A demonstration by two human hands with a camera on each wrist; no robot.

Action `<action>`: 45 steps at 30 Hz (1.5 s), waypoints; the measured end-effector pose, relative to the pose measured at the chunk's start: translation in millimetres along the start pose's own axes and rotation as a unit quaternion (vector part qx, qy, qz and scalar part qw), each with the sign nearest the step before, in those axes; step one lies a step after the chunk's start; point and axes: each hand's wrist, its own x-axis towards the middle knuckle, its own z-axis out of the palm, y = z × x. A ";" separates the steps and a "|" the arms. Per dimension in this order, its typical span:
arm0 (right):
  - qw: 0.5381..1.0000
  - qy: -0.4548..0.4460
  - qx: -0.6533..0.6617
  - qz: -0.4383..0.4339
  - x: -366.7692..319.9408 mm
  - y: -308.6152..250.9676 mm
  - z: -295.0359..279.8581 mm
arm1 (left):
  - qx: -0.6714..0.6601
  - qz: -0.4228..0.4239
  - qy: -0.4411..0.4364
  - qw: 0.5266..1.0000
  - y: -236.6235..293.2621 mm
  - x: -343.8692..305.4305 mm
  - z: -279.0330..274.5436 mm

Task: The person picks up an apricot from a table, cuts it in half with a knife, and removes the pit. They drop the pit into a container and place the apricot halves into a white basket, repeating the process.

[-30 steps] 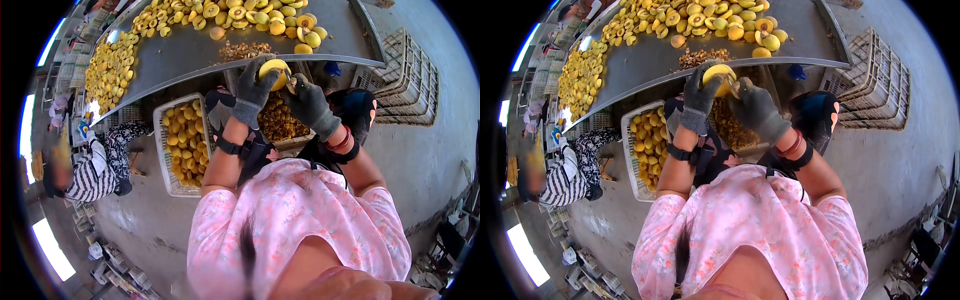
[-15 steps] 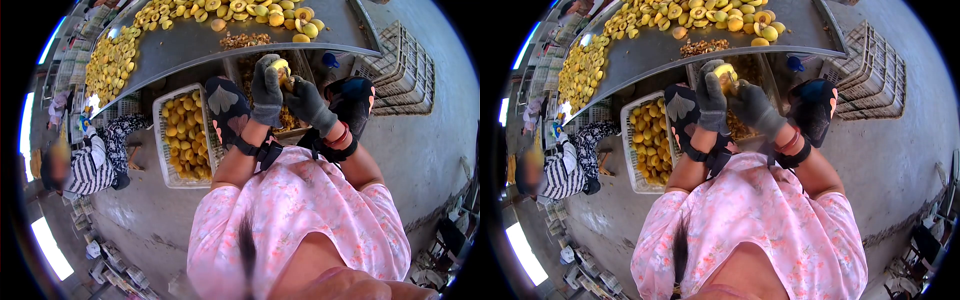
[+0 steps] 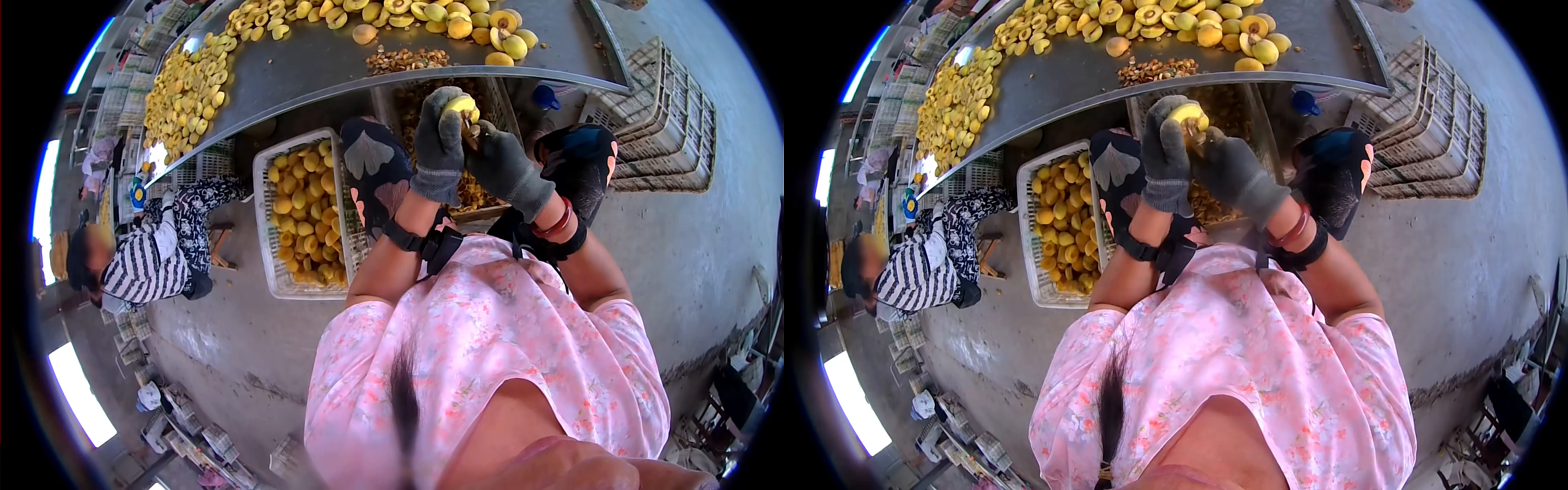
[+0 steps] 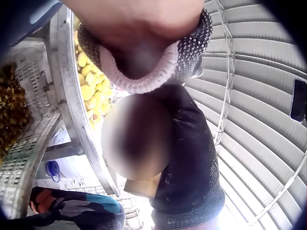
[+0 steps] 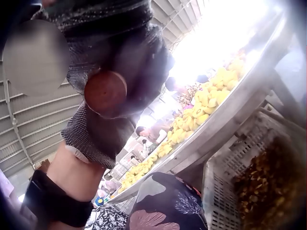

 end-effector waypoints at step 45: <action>0.839 -0.234 0.389 0.300 -1.1 -15.2 -24.0 | -0.123 -0.060 -0.137 0.981 -36.1 -7.2 -10.7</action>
